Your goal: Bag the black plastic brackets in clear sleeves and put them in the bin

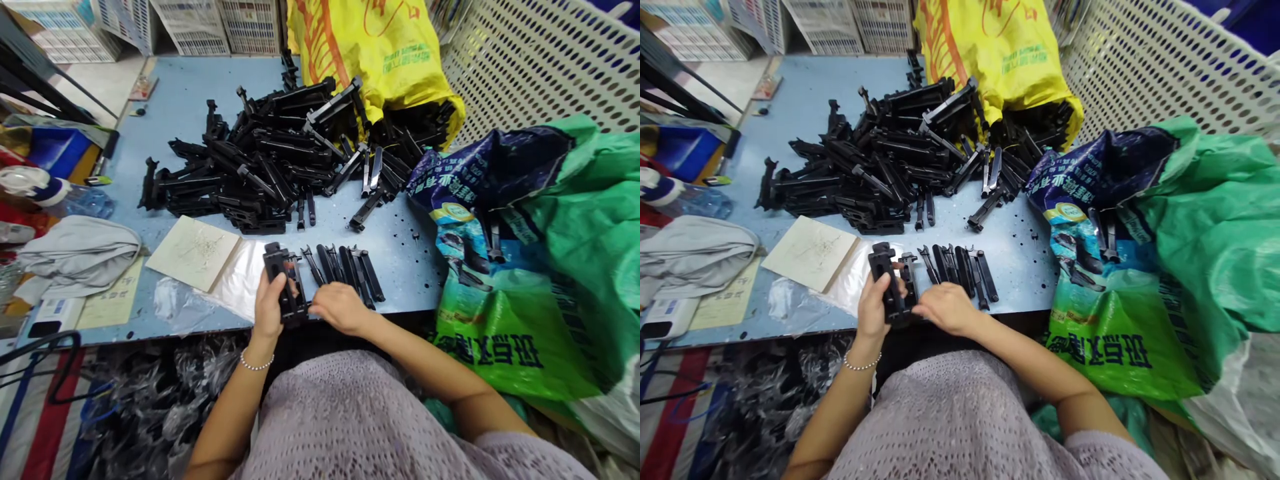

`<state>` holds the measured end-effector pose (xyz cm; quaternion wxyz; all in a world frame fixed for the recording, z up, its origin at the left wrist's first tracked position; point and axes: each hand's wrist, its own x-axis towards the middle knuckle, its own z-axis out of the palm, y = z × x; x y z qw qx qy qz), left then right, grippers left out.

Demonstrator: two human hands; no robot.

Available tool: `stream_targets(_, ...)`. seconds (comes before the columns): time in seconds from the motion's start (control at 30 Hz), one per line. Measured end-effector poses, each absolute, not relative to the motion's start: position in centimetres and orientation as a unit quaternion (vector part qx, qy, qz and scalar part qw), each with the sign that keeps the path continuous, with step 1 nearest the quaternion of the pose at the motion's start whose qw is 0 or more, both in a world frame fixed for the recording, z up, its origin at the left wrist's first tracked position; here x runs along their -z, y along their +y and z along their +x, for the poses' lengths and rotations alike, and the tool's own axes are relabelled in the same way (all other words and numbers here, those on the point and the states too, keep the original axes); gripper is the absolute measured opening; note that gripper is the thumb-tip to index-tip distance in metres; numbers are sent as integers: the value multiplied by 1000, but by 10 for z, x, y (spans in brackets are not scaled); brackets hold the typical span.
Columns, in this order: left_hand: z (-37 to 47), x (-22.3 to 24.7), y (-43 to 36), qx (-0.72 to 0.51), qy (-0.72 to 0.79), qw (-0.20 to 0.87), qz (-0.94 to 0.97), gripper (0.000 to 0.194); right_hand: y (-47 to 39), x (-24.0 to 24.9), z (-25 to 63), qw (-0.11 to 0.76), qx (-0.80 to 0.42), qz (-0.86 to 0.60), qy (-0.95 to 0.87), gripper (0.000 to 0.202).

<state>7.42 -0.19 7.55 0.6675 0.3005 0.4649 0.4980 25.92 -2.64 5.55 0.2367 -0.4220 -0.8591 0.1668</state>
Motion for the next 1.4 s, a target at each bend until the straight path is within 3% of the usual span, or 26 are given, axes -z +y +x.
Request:
stream_targets(0.1,57,-53,1,-479,541,635,273,39,-18,-51,296,187,-110,-521,-825,34)
stream_targets(0.23,69,-22,1,-375,548,699,265,45,-18,-44,348,102,-86,-596,-792,40)
stream_targets(0.33,86,-23,-4,-344,514,734,279,47,-25,-54,360,112,-65,-614,-778,37)
stream_targets(0.47,84,-54,-11,-265,462,770,351,51,-28,-81,334,189,-69,-479,-854,45)
stream_targets(0.57,69,-66,-9,-165,386,804,422,59,-21,-90,313,193,-112,-347,-911,47)
stream_targets(0.63,55,-59,-4,-209,442,709,508,54,-12,-88,308,204,-132,-355,-903,41)
stream_targets(0.73,34,-31,4,-298,598,393,631,29,-1,-77,307,258,-193,-467,-824,34)
stream_targets(0.8,20,-14,7,-292,633,258,668,19,2,-70,300,317,-281,-527,-736,32)
stream_targets(0.87,5,-5,10,-299,638,253,664,13,1,-65,282,371,-421,-545,-623,34)
stream_targets(1.0,-21,-6,20,-367,618,409,563,25,4,-57,219,447,-692,-433,-366,33)
stream_targets(1.13,-33,-13,21,-374,586,502,515,18,20,-38,160,481,-762,-358,-246,28)
stream_targets(1.23,-39,-19,16,-355,588,381,620,8,24,-26,146,490,-717,-427,-252,30)
stream_targets(1.33,-45,-25,16,-283,569,226,738,30,12,-28,159,487,-686,-453,-295,29)
stream_targets(1.4,-49,-29,22,-272,565,207,751,40,-4,-31,173,433,-753,-398,-294,28)
